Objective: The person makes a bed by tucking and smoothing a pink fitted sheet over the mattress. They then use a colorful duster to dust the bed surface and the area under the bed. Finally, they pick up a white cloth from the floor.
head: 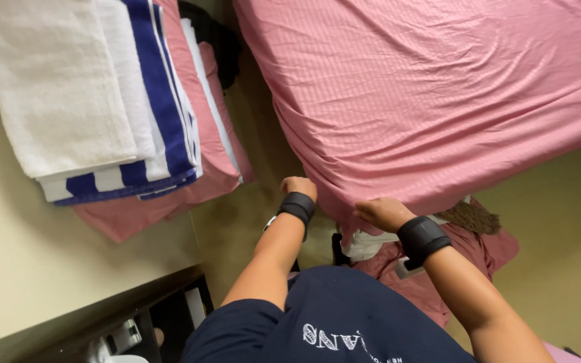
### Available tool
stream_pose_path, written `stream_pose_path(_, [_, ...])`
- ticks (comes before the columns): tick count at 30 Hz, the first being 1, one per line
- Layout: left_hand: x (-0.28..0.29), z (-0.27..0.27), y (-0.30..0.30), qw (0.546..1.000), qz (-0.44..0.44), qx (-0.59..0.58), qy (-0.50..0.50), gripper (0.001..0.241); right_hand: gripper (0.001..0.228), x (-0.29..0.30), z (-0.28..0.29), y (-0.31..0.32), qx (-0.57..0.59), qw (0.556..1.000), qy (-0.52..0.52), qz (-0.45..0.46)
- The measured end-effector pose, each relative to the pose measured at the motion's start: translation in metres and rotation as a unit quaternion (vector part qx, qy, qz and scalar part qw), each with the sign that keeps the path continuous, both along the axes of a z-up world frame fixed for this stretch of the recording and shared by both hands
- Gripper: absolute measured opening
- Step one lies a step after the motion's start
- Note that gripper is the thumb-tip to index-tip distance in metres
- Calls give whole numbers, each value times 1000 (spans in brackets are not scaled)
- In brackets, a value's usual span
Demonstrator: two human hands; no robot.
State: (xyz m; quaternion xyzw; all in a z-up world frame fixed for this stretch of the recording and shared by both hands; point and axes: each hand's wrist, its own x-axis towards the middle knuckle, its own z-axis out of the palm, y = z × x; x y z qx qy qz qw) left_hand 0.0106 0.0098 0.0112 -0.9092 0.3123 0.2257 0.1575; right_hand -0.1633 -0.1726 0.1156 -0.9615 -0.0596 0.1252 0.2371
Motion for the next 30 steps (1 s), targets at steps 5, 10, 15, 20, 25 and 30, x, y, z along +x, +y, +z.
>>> stream_pose_path(5, [13,6,56,994,51,-96,7,23,27,36,11,30,-25,999,-30,-9])
stream_pose_path(10, [27,22,102,975,102,-191,-43,19,29,83,12,60,-42,999,-3,-21])
stream_pose_path(15, [40,66,134,948,97,-280,-114,13,28,127,-1,78,-117,991,20,-55])
stream_pose_path(20, [64,79,141,927,108,-321,-163,12,29,163,-4,82,-104,992,13,-67])
stream_pose_path(25, [101,96,124,913,94,-355,-178,13,30,208,8,71,-143,983,62,-101])
stream_pose_path(30, [152,114,90,910,73,-371,-171,14,31,259,8,40,-148,970,126,-147])
